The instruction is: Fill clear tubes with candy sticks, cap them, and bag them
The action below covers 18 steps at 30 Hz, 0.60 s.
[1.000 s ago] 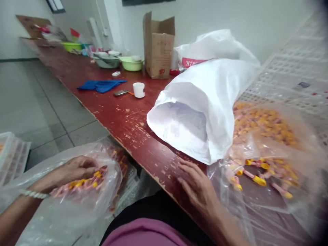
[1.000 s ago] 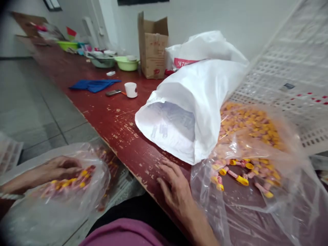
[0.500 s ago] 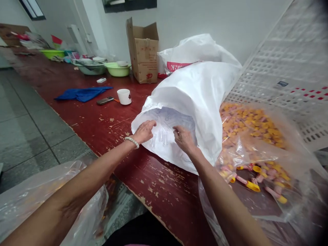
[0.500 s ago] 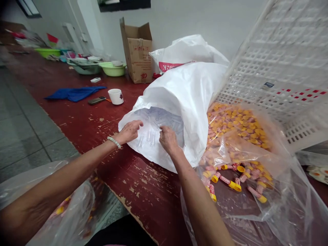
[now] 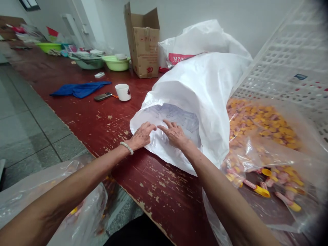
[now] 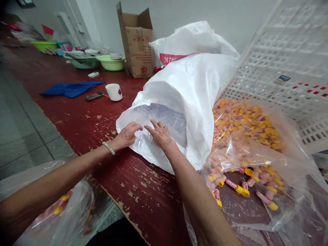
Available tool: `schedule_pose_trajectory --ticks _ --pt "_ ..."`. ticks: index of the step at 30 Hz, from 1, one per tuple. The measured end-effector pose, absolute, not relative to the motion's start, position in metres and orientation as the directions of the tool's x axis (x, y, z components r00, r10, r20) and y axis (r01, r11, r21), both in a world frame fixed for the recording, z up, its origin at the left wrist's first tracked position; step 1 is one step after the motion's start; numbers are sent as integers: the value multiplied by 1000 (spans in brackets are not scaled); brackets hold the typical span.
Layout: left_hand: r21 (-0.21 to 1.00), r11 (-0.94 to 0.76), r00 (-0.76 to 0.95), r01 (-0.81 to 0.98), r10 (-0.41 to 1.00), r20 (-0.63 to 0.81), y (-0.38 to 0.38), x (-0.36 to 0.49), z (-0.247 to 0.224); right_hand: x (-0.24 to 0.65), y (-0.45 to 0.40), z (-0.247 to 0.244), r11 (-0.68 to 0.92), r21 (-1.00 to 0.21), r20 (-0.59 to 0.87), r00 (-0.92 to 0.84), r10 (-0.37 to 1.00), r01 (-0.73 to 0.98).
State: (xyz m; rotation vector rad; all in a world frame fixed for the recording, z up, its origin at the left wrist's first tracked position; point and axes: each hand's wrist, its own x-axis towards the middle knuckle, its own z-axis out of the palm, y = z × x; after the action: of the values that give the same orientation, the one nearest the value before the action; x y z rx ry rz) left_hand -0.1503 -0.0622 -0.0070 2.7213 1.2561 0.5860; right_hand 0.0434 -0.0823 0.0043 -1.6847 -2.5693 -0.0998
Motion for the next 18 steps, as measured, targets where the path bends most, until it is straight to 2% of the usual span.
schedule_pose_trajectory --ticks 3,6,8,11,18 --pt "396 -439 372 807 898 236 -70 -147 -6 44 -83 0 213 -151 136 -193 972 965" --pt "440 -365 345 820 930 129 -73 -143 -6 46 -86 -5 -18 -344 96 55 994 939" --pt "460 -351 347 816 933 96 -74 -140 -6 46 -88 -7 -93 -405 14 108 994 910" --pt "479 -325 345 816 937 47 -75 -138 -4 47 -92 -6 -124 -418 -74 102 992 900" --pt "516 -328 395 791 918 -22 -81 -135 6 41 -97 7 -119 -362 -168 61 984 925"
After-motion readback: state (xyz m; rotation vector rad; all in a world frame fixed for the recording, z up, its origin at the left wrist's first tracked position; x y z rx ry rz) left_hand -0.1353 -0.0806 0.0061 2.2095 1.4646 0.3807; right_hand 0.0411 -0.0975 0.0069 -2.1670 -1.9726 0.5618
